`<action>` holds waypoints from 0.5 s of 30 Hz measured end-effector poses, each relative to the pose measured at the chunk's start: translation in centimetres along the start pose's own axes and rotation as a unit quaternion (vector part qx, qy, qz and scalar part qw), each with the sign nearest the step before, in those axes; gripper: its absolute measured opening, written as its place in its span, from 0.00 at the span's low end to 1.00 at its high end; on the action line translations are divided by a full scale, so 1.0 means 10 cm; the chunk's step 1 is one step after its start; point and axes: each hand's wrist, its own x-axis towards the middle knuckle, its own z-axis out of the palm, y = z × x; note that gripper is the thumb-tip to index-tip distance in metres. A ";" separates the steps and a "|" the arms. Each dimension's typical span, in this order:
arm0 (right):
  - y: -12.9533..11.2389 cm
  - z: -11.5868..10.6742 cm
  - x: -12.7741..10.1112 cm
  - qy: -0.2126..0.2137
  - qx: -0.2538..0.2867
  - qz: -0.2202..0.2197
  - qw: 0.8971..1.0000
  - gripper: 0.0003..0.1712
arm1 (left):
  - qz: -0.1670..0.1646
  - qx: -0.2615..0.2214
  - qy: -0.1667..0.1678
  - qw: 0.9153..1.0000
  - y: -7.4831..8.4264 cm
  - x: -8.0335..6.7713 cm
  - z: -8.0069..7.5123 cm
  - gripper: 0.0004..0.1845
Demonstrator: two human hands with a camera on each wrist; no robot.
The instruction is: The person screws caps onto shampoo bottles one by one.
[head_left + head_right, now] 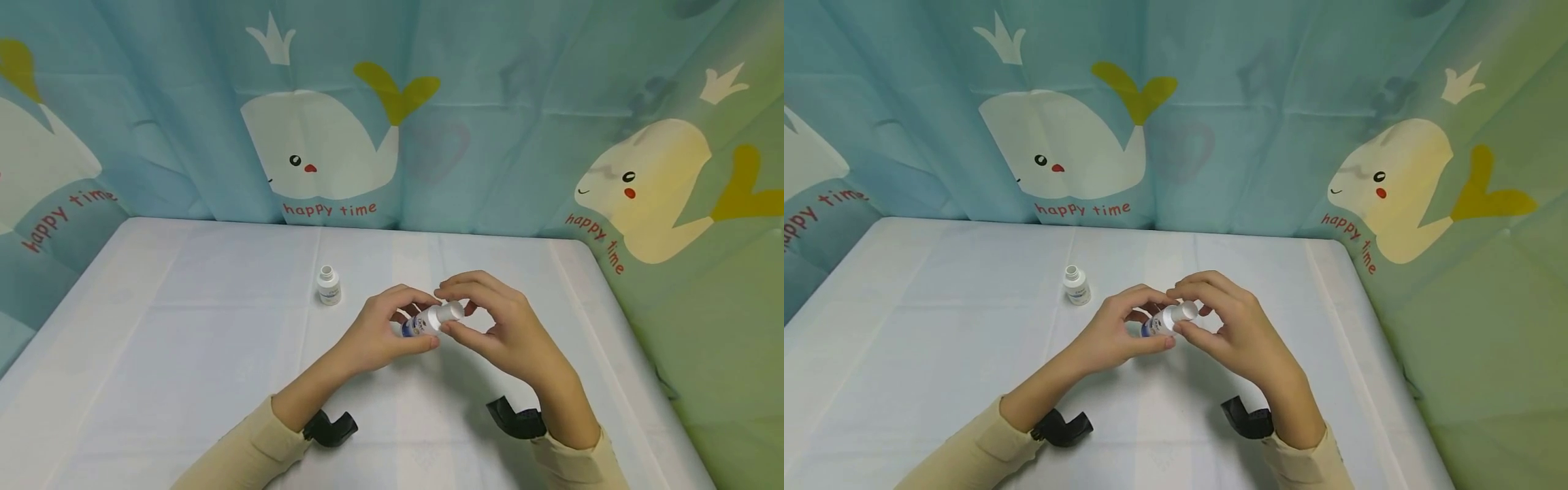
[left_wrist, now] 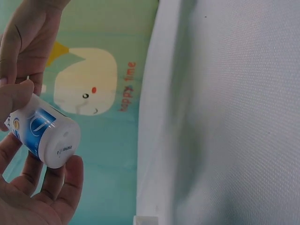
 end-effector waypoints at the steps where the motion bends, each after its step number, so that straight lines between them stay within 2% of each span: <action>1: 0.00 0.00 0.00 0.002 0.003 -0.006 1.000 0.19 | 0.000 0.002 -0.001 1.000 0.00 0.00 0.00 0.22; 5: -0.01 -0.01 0.00 -0.005 0.015 -0.027 1.000 0.19 | 0.001 0.010 0.000 1.000 0.02 0.00 -0.01 0.21; 10: -0.02 -0.05 -0.01 -0.018 0.024 -0.034 0.999 0.22 | 0.006 0.019 0.006 1.000 0.04 0.00 -0.03 0.22; 15: -0.01 -0.03 0.01 -0.005 0.014 -0.033 0.999 0.23 | 0.006 0.017 0.006 1.000 0.05 0.00 -0.03 0.23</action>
